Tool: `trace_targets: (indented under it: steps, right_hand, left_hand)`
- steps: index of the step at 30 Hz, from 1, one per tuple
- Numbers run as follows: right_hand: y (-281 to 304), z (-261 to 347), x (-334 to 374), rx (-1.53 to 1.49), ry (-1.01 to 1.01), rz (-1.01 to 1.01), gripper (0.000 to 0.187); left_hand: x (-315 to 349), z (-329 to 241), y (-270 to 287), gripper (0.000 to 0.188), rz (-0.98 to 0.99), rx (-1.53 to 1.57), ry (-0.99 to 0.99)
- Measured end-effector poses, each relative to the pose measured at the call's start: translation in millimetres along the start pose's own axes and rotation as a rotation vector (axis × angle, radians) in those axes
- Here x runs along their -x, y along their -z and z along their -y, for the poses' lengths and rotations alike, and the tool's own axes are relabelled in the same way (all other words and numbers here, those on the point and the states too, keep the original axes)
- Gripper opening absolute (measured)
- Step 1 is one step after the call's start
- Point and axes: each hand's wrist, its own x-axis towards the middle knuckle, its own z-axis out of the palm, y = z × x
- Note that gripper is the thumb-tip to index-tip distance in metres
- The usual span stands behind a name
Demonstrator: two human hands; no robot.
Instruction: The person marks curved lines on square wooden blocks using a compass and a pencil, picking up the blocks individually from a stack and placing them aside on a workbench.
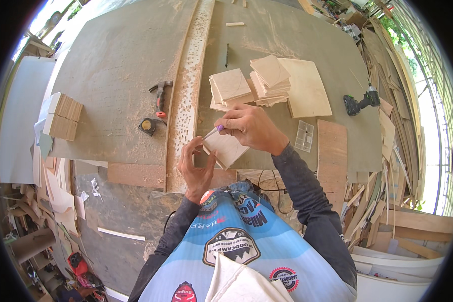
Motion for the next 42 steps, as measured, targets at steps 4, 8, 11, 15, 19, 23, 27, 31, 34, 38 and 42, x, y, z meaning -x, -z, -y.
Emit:
trace_targets:
  steps: [4, 8, 11, 15, 19, 23, 27, 31, 34, 38, 42]
  right_hand:
    - [-8.1, 10.8, 13.1, -0.033, -0.017, -0.041, 0.02]
    - [-15.6, 25.5, 25.8, -0.109, -0.135, -0.08, 0.019]
    - [-21.7, 30.2, 34.0, -0.176, -0.245, -0.081, 0.019]
    - [-27.1, 40.0, 38.0, -0.264, -0.337, -0.115, 0.019]
    - [-29.4, 48.5, 40.8, -0.331, -0.399, -0.149, 0.022]
    - [-32.4, 50.9, 41.9, -0.356, -0.403, -0.185, 0.022]
    - [-36.3, 47.6, 44.6, -0.312, -0.365, -0.199, 0.022]
    - [-31.4, 47.5, 43.3, -0.263, -0.291, -0.184, 0.021]
    - [-31.7, 39.9, 41.5, -0.221, -0.262, -0.179, 0.021]
    - [-29.4, 25.6, 37.0, -0.179, -0.156, -0.179, 0.021]
    - [-21.0, 12.8, 26.2, -0.119, -0.096, -0.147, 0.021]
  left_hand:
    - [-0.2, -0.8, -0.1, 0.055, -0.008, -0.001, -0.008]
    - [0.6, 1.2, 0.9, 0.055, -0.001, -0.006, 0.002]
    - [0.0, 0.2, 1.3, 0.056, 0.007, 0.001, 0.0]
    - [0.0, 0.6, 1.7, 0.056, 0.012, 0.0, 0.005]
    - [-1.8, -3.6, 1.8, 0.056, 0.007, -0.012, -0.009]
    - [-1.4, -1.5, 1.1, 0.056, 0.004, -0.015, -0.018]
    - [-2.0, -2.6, 1.2, 0.055, 0.003, -0.01, -0.018]
    - [-2.3, -2.0, 1.1, 0.055, -0.002, -0.007, -0.027]
    - [0.1, 1.0, 2.1, 0.056, 0.007, -0.004, -0.01]
    - [-1.3, -0.4, 1.0, 0.057, 0.0, -0.008, -0.01]
    - [-1.0, -0.7, -0.2, 0.056, -0.007, 0.008, 0.002]
